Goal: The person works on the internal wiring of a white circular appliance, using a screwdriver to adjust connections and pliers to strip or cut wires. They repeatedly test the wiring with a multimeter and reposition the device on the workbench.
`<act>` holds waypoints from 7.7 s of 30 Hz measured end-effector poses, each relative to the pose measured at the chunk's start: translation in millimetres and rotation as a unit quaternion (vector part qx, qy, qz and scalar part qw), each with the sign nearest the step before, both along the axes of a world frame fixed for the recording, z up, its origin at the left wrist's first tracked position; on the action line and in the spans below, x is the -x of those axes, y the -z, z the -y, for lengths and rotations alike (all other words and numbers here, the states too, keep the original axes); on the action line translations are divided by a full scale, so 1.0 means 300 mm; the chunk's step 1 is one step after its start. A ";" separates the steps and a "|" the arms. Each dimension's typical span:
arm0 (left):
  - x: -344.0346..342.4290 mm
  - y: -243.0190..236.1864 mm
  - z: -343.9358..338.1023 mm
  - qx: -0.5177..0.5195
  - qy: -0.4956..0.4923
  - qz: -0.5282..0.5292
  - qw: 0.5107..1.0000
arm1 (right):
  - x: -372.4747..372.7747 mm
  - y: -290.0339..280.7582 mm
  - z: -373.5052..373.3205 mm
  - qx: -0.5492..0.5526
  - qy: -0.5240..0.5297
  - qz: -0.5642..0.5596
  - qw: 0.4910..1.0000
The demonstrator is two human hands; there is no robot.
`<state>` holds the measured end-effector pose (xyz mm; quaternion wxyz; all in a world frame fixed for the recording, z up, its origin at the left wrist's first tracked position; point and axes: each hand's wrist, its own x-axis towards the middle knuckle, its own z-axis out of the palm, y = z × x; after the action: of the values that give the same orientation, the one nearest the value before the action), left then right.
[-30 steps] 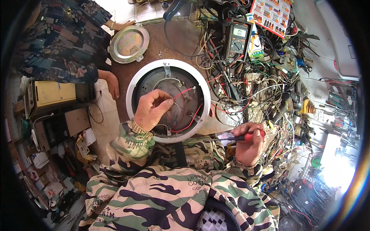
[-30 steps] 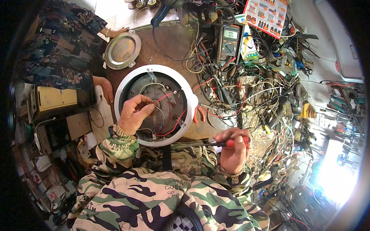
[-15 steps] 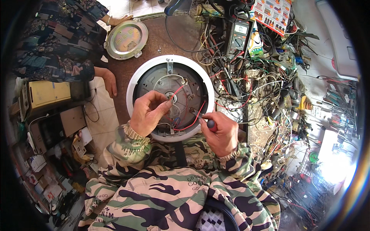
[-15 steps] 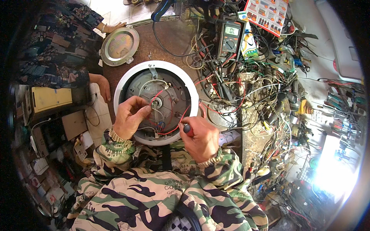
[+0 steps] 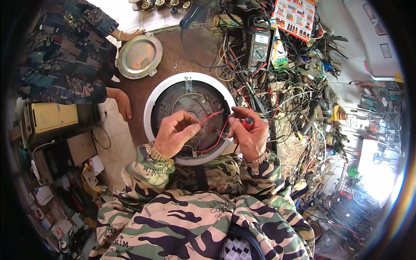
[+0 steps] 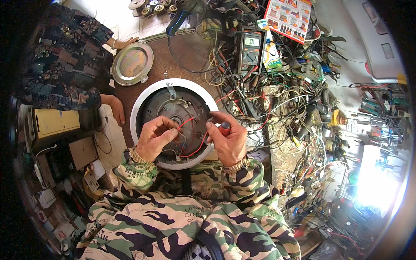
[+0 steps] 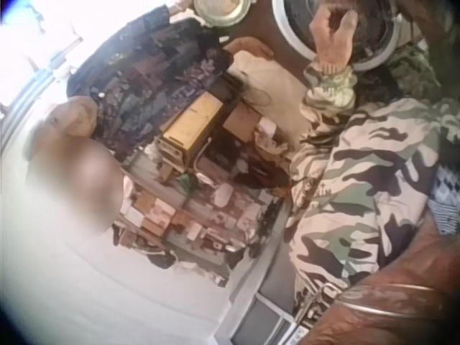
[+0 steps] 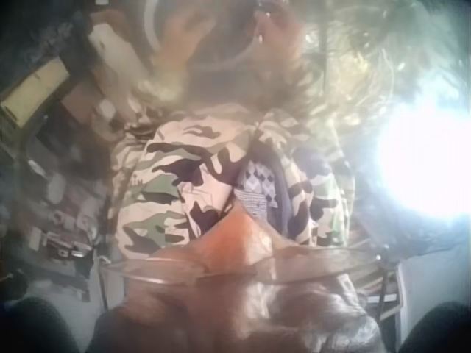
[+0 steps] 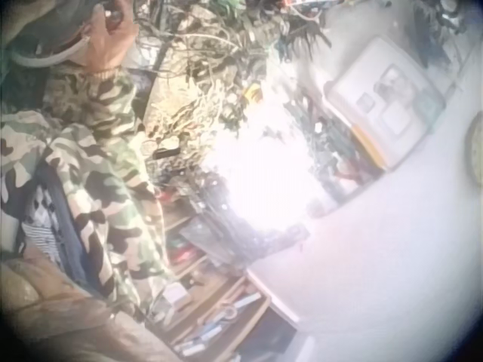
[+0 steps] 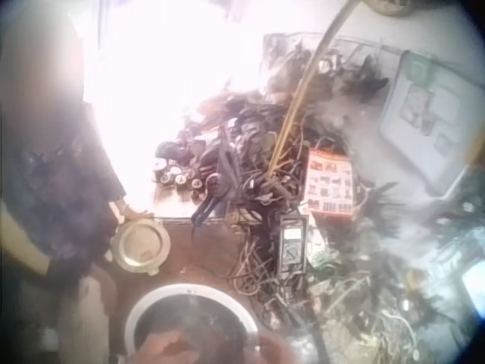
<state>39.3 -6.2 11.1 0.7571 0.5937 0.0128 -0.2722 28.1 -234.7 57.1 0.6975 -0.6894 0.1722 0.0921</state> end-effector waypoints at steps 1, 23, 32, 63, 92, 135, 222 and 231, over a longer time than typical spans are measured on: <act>0.001 -0.002 -0.002 -0.011 0.004 0.002 1.000 | -0.013 -0.010 -0.001 0.014 -0.002 0.009 1.000; -0.023 -0.082 0.101 -0.234 -0.029 0.293 0.927 | -0.029 0.075 -0.040 0.072 -0.120 0.076 0.987; -0.004 -0.041 0.078 -0.166 -0.054 0.157 0.972 | -0.003 0.060 -0.041 -0.006 -0.149 -0.007 0.989; -0.017 -0.043 0.079 -0.179 -0.030 0.075 0.981 | 0.019 0.093 -0.052 0.003 -0.083 -0.006 0.997; -0.036 -0.036 0.099 -0.196 -0.033 0.019 0.980 | 0.019 0.081 -0.052 -0.015 -0.075 -0.037 0.996; -0.008 -0.027 -0.013 -0.263 -0.078 0.209 0.939 | 0.039 -0.125 0.099 0.169 -0.010 0.109 0.980; 0.012 0.017 0.091 -0.025 0.050 -0.053 0.997 | -0.050 0.068 -0.066 0.162 -0.110 -0.011 0.981; 0.019 0.044 0.094 -0.010 0.032 -0.029 0.999 | -0.054 0.074 -0.061 0.131 -0.114 -0.031 0.984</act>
<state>33.5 -34.3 -2.2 0.7415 0.5932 0.0180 -0.3130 44.3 -216.2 35.0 0.5802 -0.7869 0.1245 0.1694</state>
